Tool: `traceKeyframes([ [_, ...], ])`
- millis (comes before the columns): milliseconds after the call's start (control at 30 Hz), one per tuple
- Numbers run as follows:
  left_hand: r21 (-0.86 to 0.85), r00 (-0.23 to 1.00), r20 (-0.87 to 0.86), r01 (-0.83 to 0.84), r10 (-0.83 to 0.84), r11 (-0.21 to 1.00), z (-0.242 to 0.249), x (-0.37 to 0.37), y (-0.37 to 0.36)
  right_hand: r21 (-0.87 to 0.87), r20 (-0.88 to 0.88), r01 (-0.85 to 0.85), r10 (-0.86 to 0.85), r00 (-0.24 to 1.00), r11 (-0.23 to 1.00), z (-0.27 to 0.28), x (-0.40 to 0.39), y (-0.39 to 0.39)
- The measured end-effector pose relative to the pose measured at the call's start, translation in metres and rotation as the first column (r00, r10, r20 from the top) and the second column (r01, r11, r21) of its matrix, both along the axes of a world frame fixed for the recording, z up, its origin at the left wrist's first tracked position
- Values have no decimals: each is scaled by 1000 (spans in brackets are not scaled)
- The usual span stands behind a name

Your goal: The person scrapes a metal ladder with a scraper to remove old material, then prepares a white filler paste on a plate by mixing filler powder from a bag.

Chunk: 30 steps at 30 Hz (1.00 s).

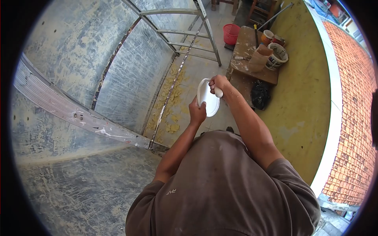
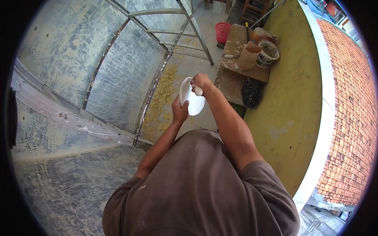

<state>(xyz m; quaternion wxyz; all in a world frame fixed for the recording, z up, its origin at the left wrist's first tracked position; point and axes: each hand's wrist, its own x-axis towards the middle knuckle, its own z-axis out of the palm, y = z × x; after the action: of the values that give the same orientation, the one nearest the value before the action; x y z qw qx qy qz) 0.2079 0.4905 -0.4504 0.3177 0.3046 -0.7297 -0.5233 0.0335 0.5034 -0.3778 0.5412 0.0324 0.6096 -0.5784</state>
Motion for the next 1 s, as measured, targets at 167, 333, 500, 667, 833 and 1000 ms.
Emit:
traceKeyframes([
  [167, 132, 989, -146, 8, 12, 991, -3, 17, -12, -196, -223, -163, 118, 968, 967, 2, 44, 13],
  [333, 274, 996, -83, 34, -11, 961, 27, 3, -50, -114, -643, -539, 352, 680, 835, 26, 74, 36],
  [500, 14, 985, -31, 168, -168, 986, 27, 3, -61, 81, -865, -548, 332, 377, 833, 25, 76, 35],
  [667, 68, 986, -42, 165, -163, 984, 34, -2, -65, 99, -685, -389, 346, 641, 916, 59, 89, 22],
  [833, 134, 984, -91, 161, -150, 978, 29, 0, -55, 1, -550, -331, 277, 788, 944, 40, 48, 1],
  [1000, 73, 958, 45, 278, -282, 958, 20, 42, 3, 166, -646, 432, -233, 727, 886, -44, -145, 36],
])
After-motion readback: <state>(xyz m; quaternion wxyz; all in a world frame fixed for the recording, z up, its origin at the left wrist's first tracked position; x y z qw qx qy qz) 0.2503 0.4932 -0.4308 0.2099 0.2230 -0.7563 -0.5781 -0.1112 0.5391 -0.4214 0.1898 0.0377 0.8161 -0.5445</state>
